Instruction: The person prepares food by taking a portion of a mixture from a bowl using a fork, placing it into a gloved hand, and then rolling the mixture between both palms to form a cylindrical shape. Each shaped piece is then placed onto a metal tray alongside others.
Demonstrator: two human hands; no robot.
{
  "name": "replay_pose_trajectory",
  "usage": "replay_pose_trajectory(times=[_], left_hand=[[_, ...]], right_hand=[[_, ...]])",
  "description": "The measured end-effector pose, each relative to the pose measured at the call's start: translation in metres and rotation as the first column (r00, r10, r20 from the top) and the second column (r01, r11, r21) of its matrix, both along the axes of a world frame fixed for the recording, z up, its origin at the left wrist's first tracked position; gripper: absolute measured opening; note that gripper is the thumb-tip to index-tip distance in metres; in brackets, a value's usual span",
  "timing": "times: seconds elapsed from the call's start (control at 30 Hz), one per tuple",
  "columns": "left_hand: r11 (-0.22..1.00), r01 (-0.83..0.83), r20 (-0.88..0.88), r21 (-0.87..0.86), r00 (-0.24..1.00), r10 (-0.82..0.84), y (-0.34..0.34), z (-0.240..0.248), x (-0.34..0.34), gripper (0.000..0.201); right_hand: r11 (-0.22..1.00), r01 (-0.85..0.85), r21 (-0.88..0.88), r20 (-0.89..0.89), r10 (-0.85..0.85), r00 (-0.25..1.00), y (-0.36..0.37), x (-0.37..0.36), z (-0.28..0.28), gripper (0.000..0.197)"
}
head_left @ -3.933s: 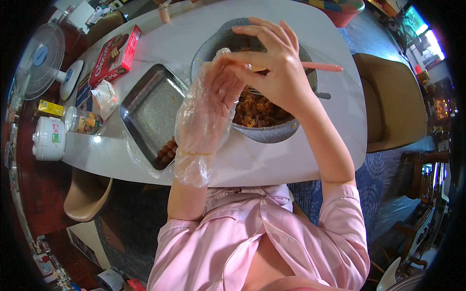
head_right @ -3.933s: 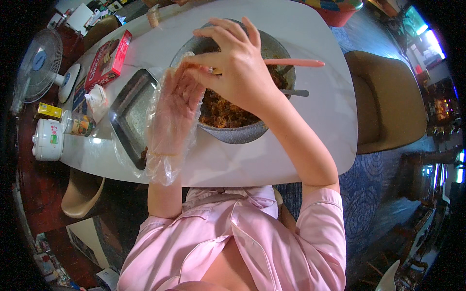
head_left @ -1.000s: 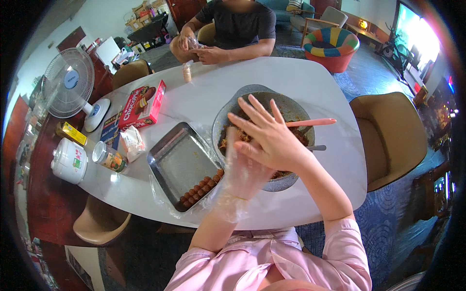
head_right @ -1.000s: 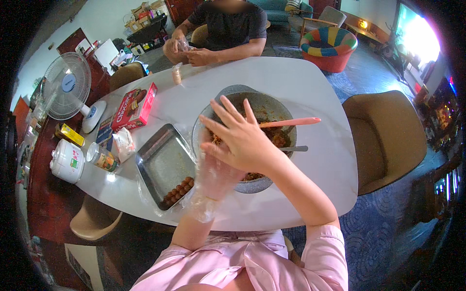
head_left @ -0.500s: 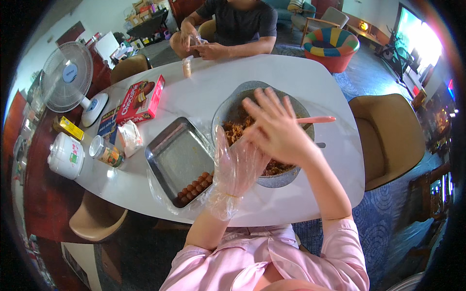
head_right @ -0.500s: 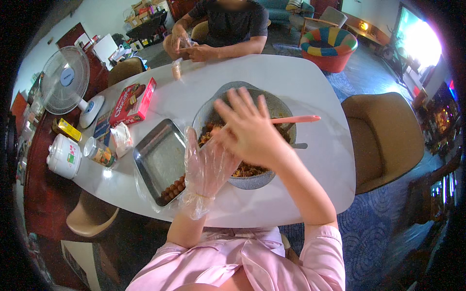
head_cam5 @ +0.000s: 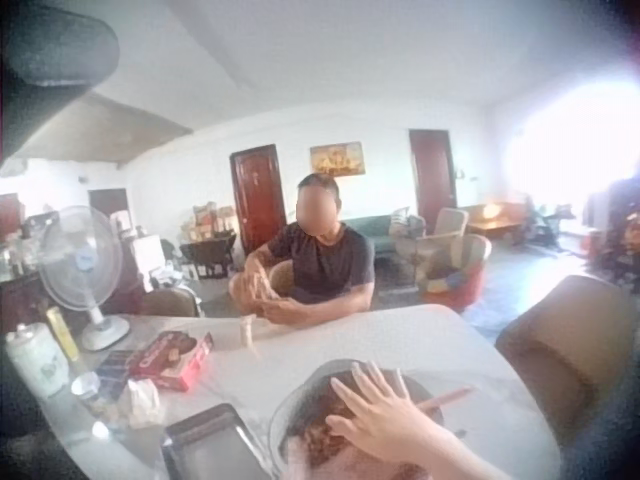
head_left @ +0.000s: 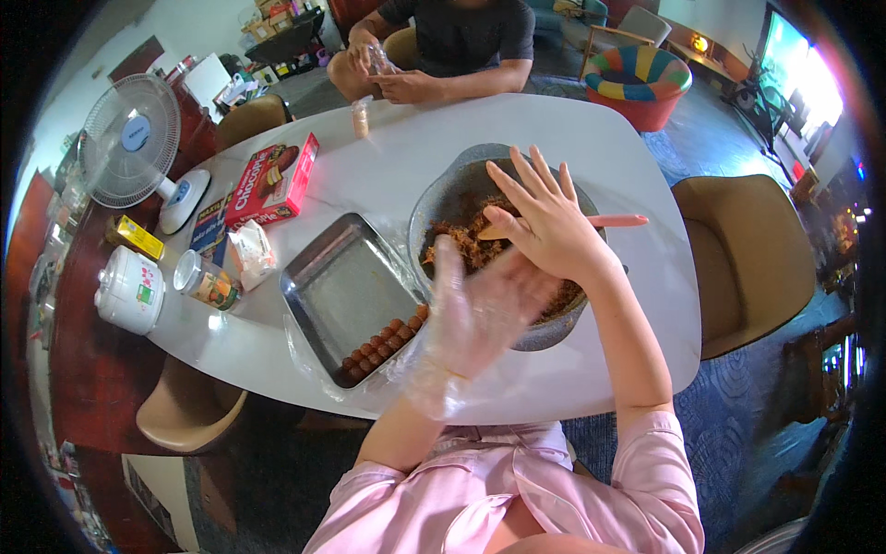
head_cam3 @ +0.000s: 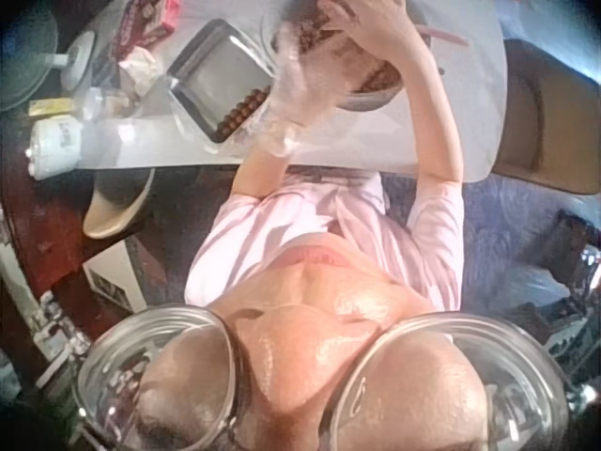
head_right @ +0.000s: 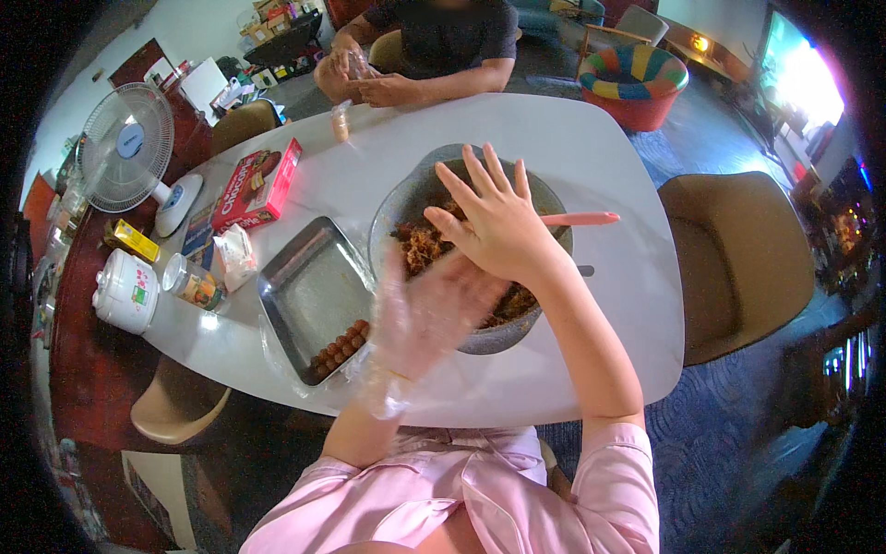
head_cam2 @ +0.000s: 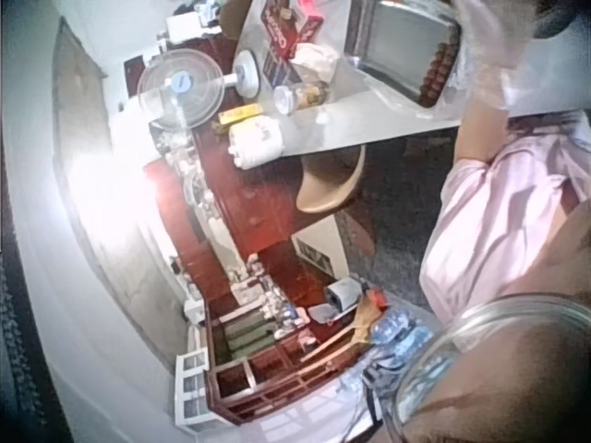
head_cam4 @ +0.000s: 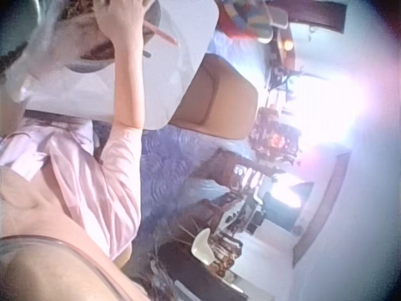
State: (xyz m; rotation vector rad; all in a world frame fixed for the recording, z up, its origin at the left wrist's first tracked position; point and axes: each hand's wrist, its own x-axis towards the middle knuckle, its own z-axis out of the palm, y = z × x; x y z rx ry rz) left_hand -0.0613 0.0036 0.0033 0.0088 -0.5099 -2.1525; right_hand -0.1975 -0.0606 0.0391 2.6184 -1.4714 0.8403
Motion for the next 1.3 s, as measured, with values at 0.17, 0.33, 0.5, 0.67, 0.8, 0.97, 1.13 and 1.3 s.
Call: replay_pose_trajectory(times=[0.17,0.33,0.5,0.67,0.8,0.97,1.13,1.3], left_hand=[[0.991,-0.111,-0.209,0.076,0.97,0.124,0.007,-0.006,0.001,0.106],[0.988,-0.072,-0.016,0.134,0.997,0.074,0.004,0.006,0.013,0.097],[0.964,-0.162,0.116,0.209,0.983,0.14,0.016,0.007,0.001,0.101],[0.981,-0.15,-0.061,0.121,0.986,0.158,0.003,0.009,0.017,0.1],[0.962,0.133,-0.261,0.239,0.963,-0.068,0.012,-0.003,-0.006,0.094],[0.986,0.131,-0.548,0.102,0.834,-0.054,0.003,-0.016,0.024,0.093],[0.96,0.07,-0.177,0.272,0.984,-0.022,0.01,0.001,0.004,0.089],[0.99,0.011,-0.333,0.14,0.942,0.037,0.008,-0.003,0.009,0.094]], right_hand=[[0.974,-0.225,0.001,-0.049,0.224,0.973,0.024,0.022,-0.001,0.06],[0.995,-0.03,-0.099,0.046,0.035,0.998,0.005,0.004,-0.012,0.061],[0.973,-0.199,-0.12,-0.003,0.2,0.98,0.003,0.019,-0.01,0.062],[0.964,-0.236,-0.127,-0.048,0.231,0.972,0.025,0.012,-0.011,0.062],[0.981,-0.109,-0.162,0.054,0.119,0.991,-0.007,0.012,-0.013,0.062],[0.972,-0.231,-0.039,-0.074,0.228,0.971,0.026,0.019,-0.004,0.063],[0.997,-0.031,-0.074,-0.049,0.028,0.998,-0.007,0.001,-0.013,0.061],[0.962,-0.273,-0.026,-0.067,0.271,0.96,0.026,0.022,-0.005,0.062]])
